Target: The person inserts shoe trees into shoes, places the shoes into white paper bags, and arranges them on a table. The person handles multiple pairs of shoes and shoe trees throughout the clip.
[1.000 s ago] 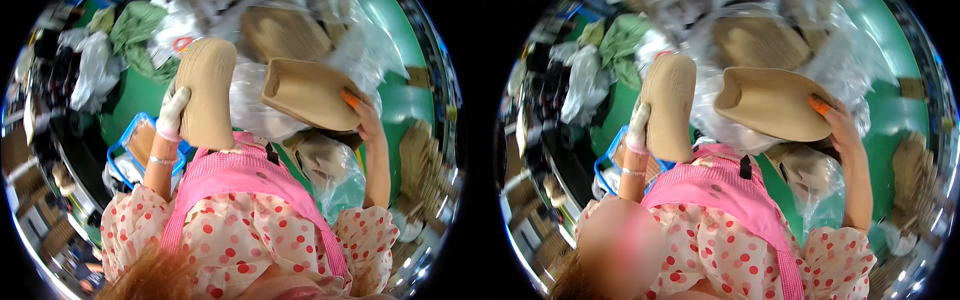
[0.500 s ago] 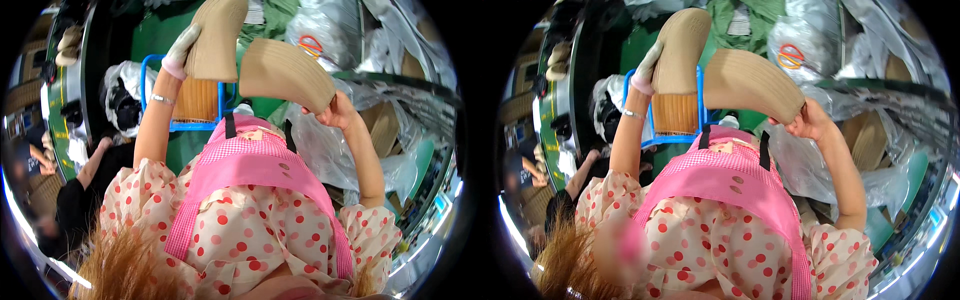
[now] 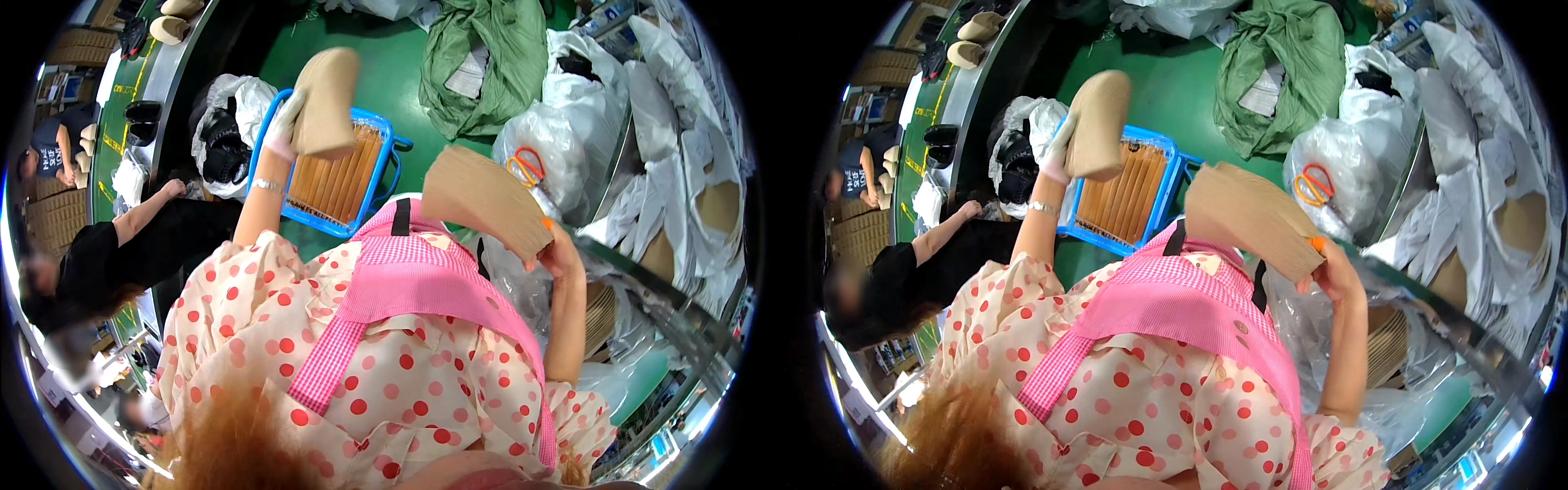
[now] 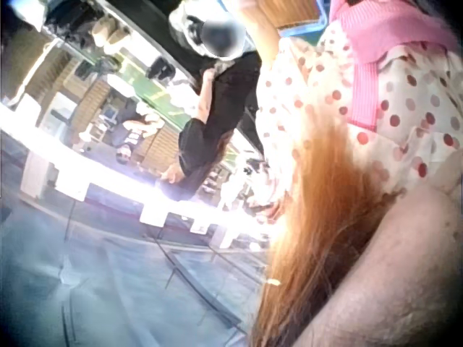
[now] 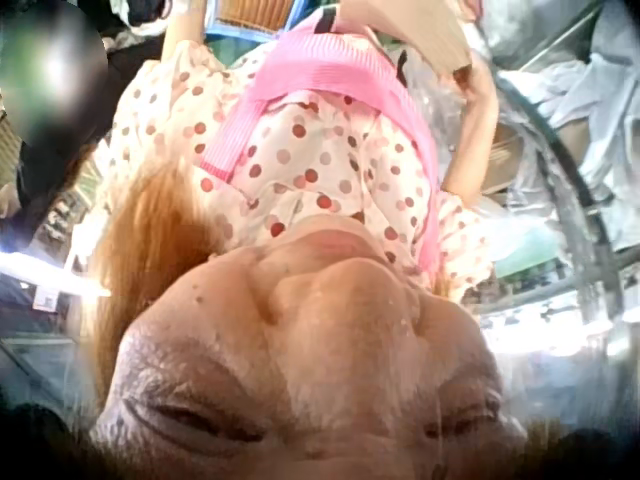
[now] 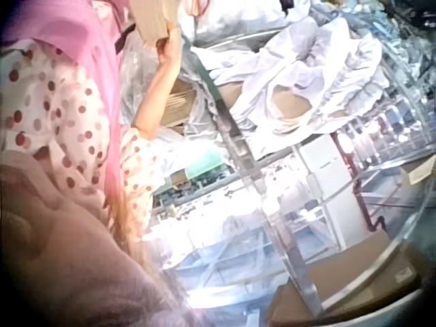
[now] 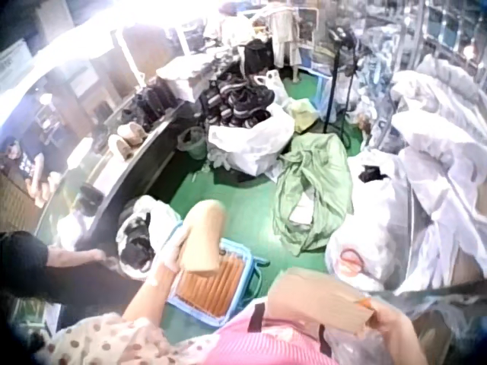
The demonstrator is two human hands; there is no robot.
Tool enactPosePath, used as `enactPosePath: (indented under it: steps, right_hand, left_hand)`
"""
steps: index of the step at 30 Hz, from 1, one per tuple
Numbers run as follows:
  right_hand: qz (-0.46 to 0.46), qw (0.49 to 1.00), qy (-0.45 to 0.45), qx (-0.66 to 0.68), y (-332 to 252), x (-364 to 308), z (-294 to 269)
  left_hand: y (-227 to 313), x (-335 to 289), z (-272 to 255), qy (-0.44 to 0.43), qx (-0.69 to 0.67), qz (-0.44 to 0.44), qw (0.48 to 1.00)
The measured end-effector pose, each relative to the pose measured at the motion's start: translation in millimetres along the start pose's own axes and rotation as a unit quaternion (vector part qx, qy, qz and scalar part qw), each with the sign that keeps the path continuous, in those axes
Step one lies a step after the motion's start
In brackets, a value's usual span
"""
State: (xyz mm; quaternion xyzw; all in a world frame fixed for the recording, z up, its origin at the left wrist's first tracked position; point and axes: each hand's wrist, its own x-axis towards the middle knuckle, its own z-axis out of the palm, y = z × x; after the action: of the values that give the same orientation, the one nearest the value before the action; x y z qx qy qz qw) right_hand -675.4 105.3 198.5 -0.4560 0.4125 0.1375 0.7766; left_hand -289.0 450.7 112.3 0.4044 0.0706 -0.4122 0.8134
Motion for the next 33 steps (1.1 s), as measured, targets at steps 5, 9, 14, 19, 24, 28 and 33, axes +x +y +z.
enactPosePath:
  steps: [5, 9, 14, 19, 24, 28, 33]
  right_hand:
    - [-0.079, 0.962, 0.184, 0.186, -24.2, 20.3, 33.9]
    - [-0.126, 0.981, -0.112, 0.093, -82.5, 38.5, 79.0]
    - [-0.104, 0.984, -0.083, 0.117, -125.1, 127.7, 106.8]
    - [-0.075, 0.989, -0.112, -0.068, -260.0, 182.0, 208.0]
    - [-0.026, 0.967, -0.148, -0.205, -350.5, 270.5, 259.6]
    - [-0.027, 0.952, -0.223, -0.209, -405.1, 320.8, 326.3]
    - [-0.007, 0.93, -0.285, -0.23, -478.8, 391.9, 413.1]
  left_hand:
    - [-33.0, -15.4, -80.3, 0.16, -0.021, 0.077, 0.984]
    - [-0.1, -7.8, -38.7, 0.12, -0.118, 0.018, 0.986]
    - [67.4, 30.8, -33.2, 0.087, -0.134, 0.089, 0.983]
    - [136.1, 90.5, -30.3, 0.112, -0.166, 0.195, 0.96]
    - [186.1, 102.8, -59.8, 0.123, -0.209, 0.256, 0.936]
    - [218.6, 99.1, -107.0, 0.167, -0.256, 0.271, 0.913]
    - [294.2, 107.0, -128.0, 0.234, -0.268, 0.333, 0.873]
